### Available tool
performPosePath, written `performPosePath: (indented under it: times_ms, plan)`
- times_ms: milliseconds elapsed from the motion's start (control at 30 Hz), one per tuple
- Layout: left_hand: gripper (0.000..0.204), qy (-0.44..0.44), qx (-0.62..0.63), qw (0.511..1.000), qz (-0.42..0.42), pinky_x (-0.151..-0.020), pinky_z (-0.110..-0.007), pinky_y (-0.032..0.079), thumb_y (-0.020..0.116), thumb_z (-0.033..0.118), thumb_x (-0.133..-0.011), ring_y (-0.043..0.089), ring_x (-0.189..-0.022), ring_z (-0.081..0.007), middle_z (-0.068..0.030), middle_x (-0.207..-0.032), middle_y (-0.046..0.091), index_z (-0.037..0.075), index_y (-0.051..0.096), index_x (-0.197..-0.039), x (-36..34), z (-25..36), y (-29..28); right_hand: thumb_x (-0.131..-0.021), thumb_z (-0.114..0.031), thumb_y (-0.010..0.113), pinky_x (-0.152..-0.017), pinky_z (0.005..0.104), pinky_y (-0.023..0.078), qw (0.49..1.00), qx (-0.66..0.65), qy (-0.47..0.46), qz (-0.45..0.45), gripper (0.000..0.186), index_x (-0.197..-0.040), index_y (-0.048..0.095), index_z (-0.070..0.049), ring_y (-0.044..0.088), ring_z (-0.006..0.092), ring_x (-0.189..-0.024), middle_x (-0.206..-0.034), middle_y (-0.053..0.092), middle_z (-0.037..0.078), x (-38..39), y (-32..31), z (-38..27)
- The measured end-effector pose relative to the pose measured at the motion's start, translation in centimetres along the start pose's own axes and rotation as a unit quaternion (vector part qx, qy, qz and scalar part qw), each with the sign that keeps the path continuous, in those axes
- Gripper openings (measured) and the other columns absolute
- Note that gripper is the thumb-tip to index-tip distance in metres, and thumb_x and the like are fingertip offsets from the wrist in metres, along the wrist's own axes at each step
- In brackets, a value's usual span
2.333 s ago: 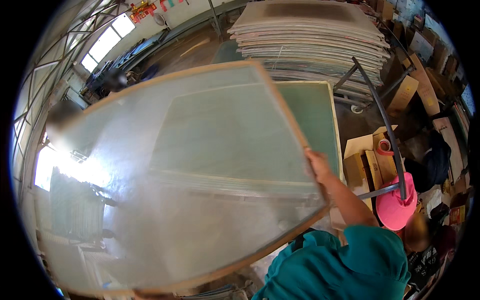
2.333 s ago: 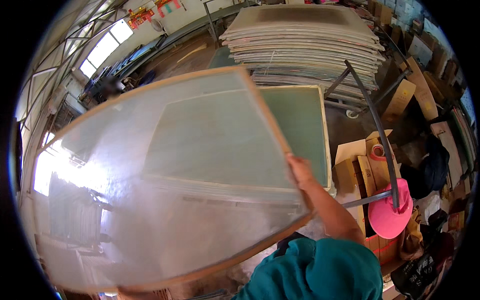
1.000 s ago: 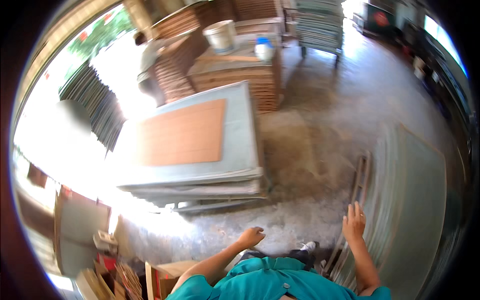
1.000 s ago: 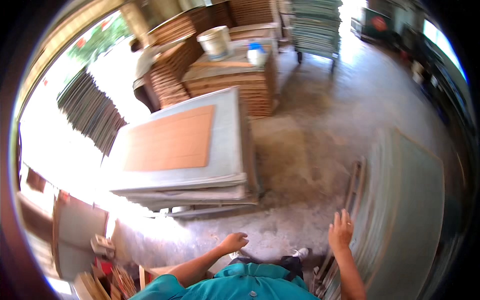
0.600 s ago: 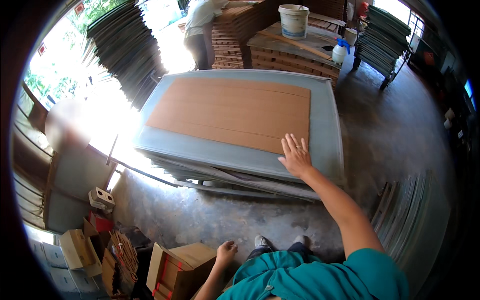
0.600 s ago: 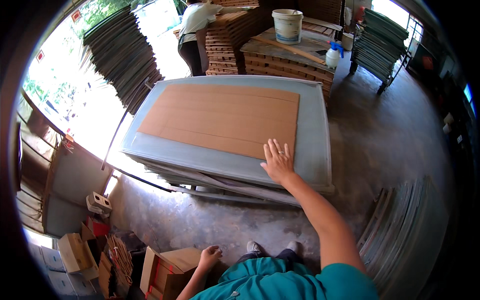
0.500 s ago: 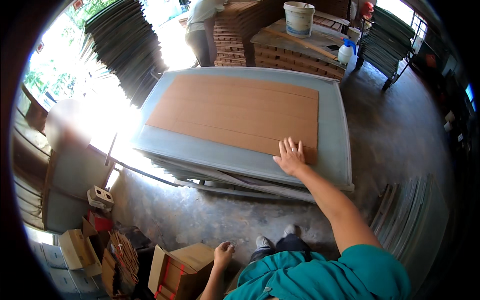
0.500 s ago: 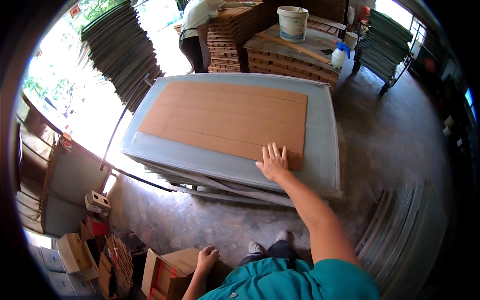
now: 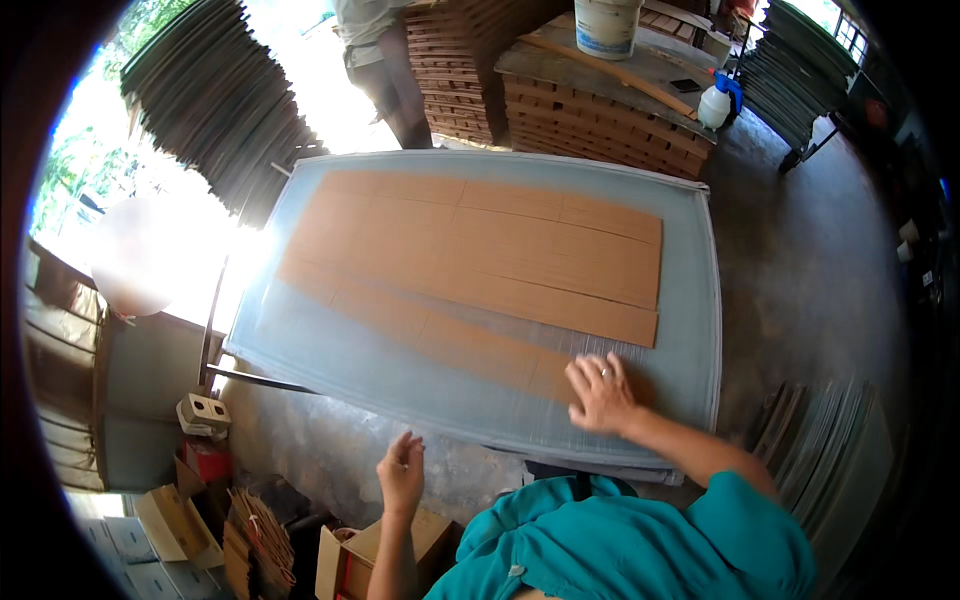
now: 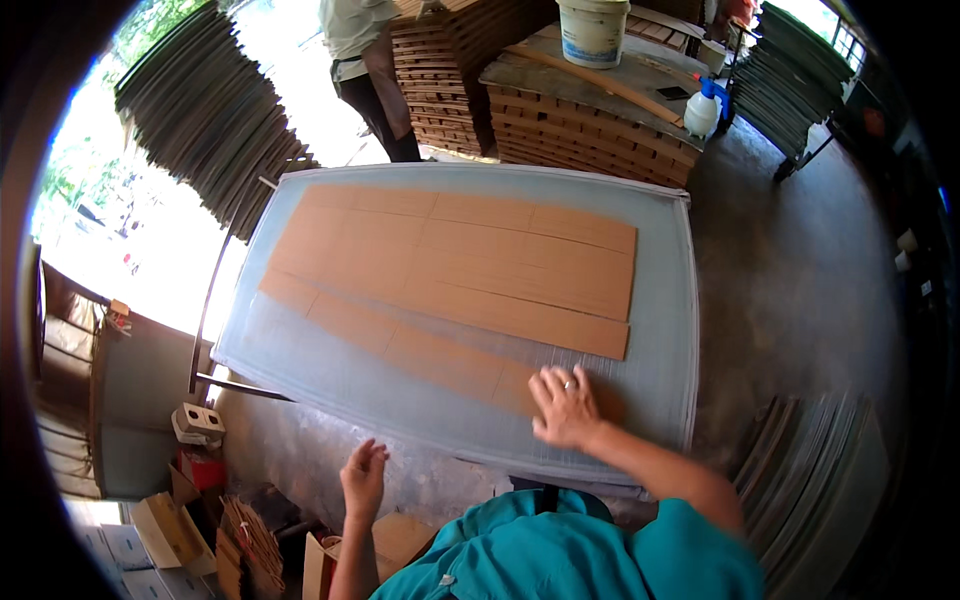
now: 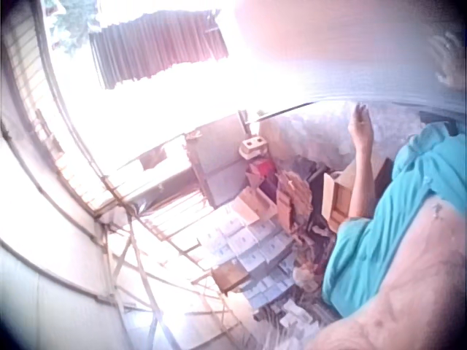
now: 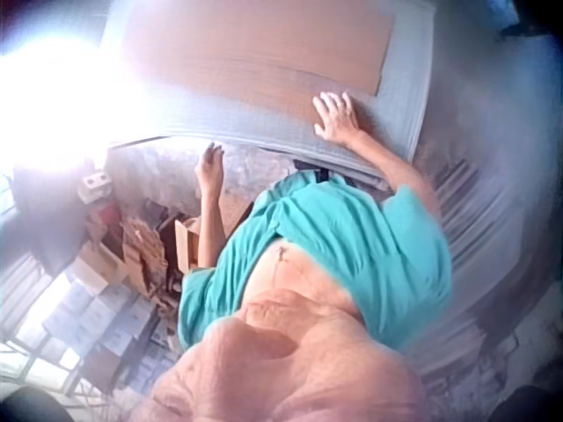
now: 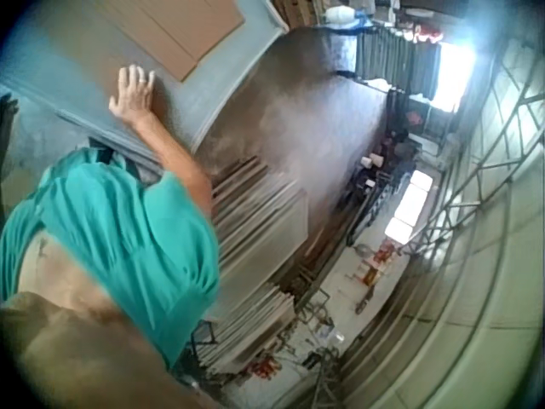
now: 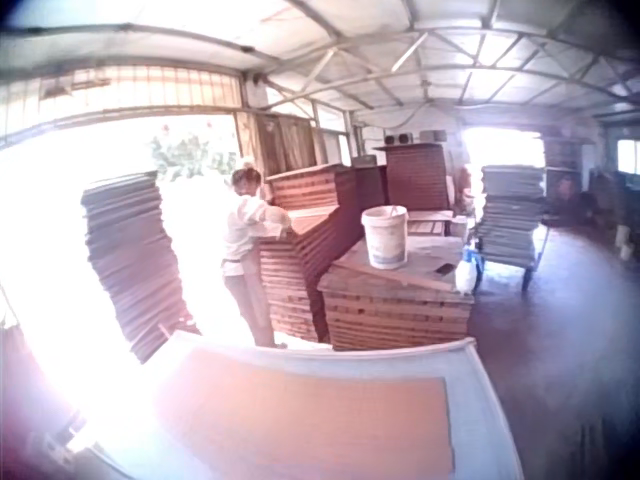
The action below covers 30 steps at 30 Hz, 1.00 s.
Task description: The person repeatedly lifts large translucent panels from a stack, places them on a workbench, and arranges thin wooden strips across their surface. They then lift the panels again and return them to the stack. This cycle of handling and stacking is performed continuously throughout the clip.
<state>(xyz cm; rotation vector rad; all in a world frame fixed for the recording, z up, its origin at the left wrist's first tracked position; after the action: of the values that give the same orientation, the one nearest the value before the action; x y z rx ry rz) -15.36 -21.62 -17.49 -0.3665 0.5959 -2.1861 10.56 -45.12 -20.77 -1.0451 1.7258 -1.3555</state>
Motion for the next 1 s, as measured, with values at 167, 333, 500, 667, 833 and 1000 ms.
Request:
performPosePath:
  times_ms: [167,333,500,667,833,1000]
  plan:
    - [0.027,0.152,-0.116,0.982,-0.01,-0.072,-0.031,0.052,0.06,0.009,-0.085,0.067,-0.084,-0.024,-0.0157,-0.093,0.067,-0.003,0.058,-0.109,-7.8,6.3,1.0,-0.063,-0.013,0.06,-0.09,0.0511,0.034,0.998,-0.011,0.041,0.043,0.065,-0.124,0.044,0.002,0.046,0.0331,-0.108,-0.114,0.046,0.02,-4.0,-2.4,3.9]
    - [0.062,0.277,-0.367,0.881,-0.109,-0.095,-0.041,0.04,0.067,0.012,-0.077,0.045,-0.121,-0.029,-0.0162,-0.13,0.047,0.003,0.04,-0.132,-17.0,8.6,3.7,-0.063,-0.014,0.06,-0.089,0.047,0.038,0.995,0.05,0.061,0.059,0.067,-0.124,0.042,0.007,0.045,0.0325,-0.11,-0.12,0.046,0.019,-4.6,-1.3,6.5]
    - [0.089,0.294,-0.529,0.747,-0.276,-0.112,-0.046,0.017,0.072,0.016,-0.071,0.014,-0.14,-0.0257,-0.0132,-0.148,0.025,0.006,0.02,-0.143,-25.6,8.1,7.2,-0.061,-0.024,0.074,-0.09,0.0417,0.037,0.994,-0.055,0.076,-0.048,0.081,-0.13,0.038,0.001,0.046,0.0307,-0.108,-0.115,0.049,0.016,-2.4,-1.8,3.5]
    - [0.067,0.383,-0.501,0.707,-0.321,-0.096,-0.046,0.032,0.076,0.03,-0.068,0.045,-0.114,-0.0303,-0.0141,-0.116,0.051,0.005,0.044,-0.121,-30.9,6.4,7.8,-0.07,-0.015,0.072,-0.086,0.0444,0.039,0.986,0.005,0.165,-0.011,0.061,-0.124,0.047,-0.003,0.05,0.03,-0.095,-0.099,0.052,0.012,-4.2,-5.2,4.7]
    - [0.041,0.565,-0.449,0.618,-0.312,-0.079,-0.041,0.04,0.068,0.041,-0.072,0.051,-0.087,-0.0261,-0.0097,-0.087,0.051,0.009,0.057,-0.095,-25.2,3.4,5.5,-0.07,-0.028,0.073,-0.088,0.0452,0.039,0.985,0.069,0.155,-0.033,0.054,-0.115,0.054,-0.005,0.052,0.0286,-0.096,-0.097,0.055,0.01,0.6,-4.1,2.1]
    - [0.059,0.455,-0.343,0.714,-0.406,-0.103,-0.049,0.029,0.069,0.028,-0.071,0.045,-0.117,-0.0326,-0.0157,-0.124,0.049,0.005,0.05,-0.122,-30.1,4.7,3.2,-0.08,-0.042,0.061,-0.097,0.0512,0.035,0.976,-0.023,0.214,-0.018,0.06,-0.123,0.049,-0.002,0.047,0.0354,-0.112,-0.126,0.048,0.017,-5.5,-5.2,2.4]
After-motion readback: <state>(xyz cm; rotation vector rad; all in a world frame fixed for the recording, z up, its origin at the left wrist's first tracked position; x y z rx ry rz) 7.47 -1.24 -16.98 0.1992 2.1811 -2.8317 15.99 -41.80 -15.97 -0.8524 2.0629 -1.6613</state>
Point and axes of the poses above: each hand's wrist, its own x-axis away from the middle knuckle, its own y-axis out of the palm, z = x × y, the point moved 6 cm from there along -x, towards the middle knuckle
